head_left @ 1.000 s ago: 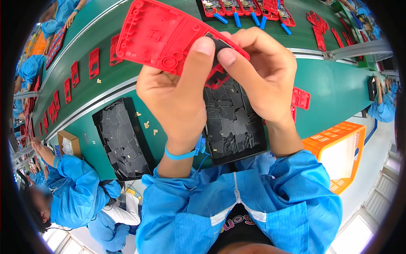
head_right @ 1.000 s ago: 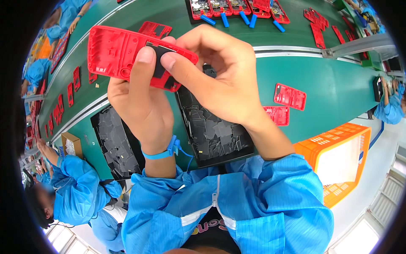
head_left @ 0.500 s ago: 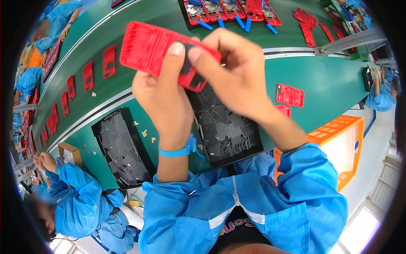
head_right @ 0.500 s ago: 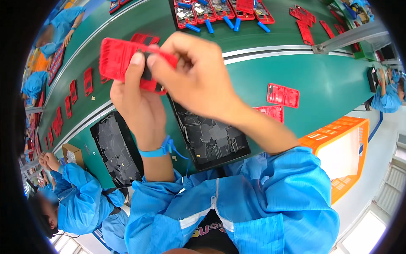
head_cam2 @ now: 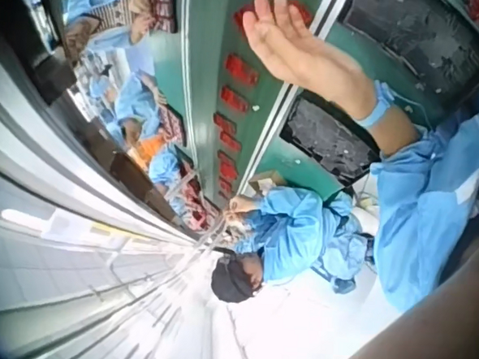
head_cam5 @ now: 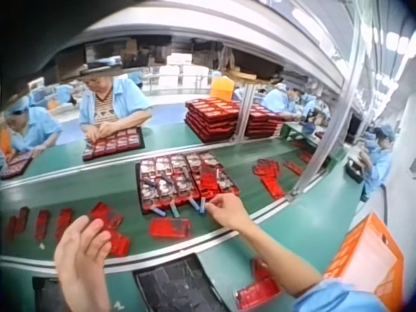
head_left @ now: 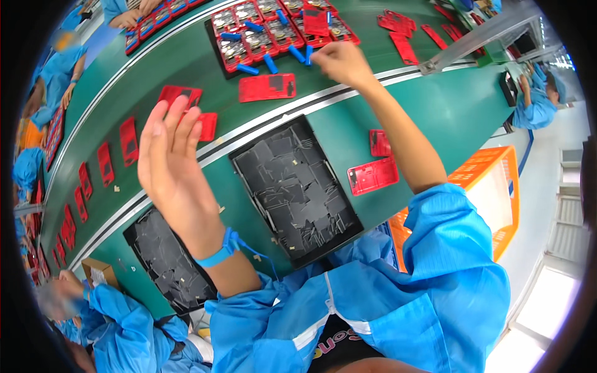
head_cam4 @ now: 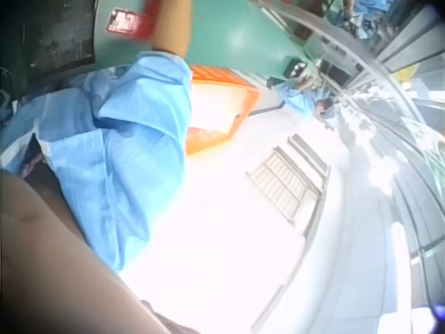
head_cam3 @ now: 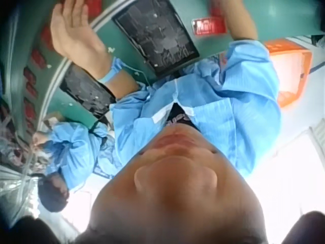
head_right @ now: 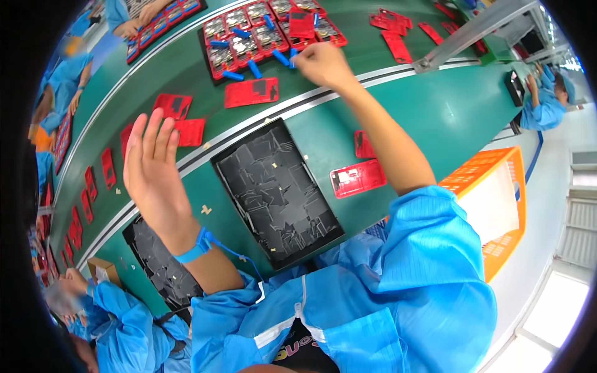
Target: The person takes phone cases from a conveyor belt, attaches rectangular pads from a tray onto each case by hand, and places the assembled cases back onto the conveyor belt.
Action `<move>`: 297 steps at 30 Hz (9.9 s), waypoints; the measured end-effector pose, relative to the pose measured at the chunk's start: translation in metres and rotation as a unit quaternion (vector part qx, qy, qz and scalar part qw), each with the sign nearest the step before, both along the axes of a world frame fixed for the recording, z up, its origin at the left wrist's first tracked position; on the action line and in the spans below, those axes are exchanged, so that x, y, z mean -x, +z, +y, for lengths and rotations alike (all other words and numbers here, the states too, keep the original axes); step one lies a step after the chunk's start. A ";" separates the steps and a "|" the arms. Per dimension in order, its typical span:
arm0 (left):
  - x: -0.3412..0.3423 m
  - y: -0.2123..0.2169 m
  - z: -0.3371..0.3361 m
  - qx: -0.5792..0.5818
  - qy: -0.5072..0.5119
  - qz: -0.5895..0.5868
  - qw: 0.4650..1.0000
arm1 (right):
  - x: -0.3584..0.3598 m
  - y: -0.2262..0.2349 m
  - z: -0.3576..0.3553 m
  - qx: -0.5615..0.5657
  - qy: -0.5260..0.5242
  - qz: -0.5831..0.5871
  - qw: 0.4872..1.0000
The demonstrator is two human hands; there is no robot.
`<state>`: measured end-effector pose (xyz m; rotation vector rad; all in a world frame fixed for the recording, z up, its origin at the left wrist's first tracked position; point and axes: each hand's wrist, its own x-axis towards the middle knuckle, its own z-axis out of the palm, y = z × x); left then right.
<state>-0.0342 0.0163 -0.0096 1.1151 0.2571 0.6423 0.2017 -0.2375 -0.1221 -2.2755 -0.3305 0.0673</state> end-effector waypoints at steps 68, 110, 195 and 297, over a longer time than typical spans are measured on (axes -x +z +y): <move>-0.005 -0.002 -0.048 0.004 -0.134 -0.023 0.991 | 0.184 0.120 0.056 -0.472 0.069 -0.043 0.878; 0.014 0.017 -0.061 0.046 -0.153 -0.035 0.987 | 0.188 0.118 0.051 -0.297 0.045 -0.270 0.915; -0.021 -0.020 -0.068 0.023 -0.267 -0.011 0.963 | 0.158 0.091 0.035 -0.059 0.217 -0.348 0.910; 0.007 0.006 -0.064 0.085 -0.101 -0.110 0.985 | 0.199 0.099 0.072 -0.139 0.024 -0.436 0.889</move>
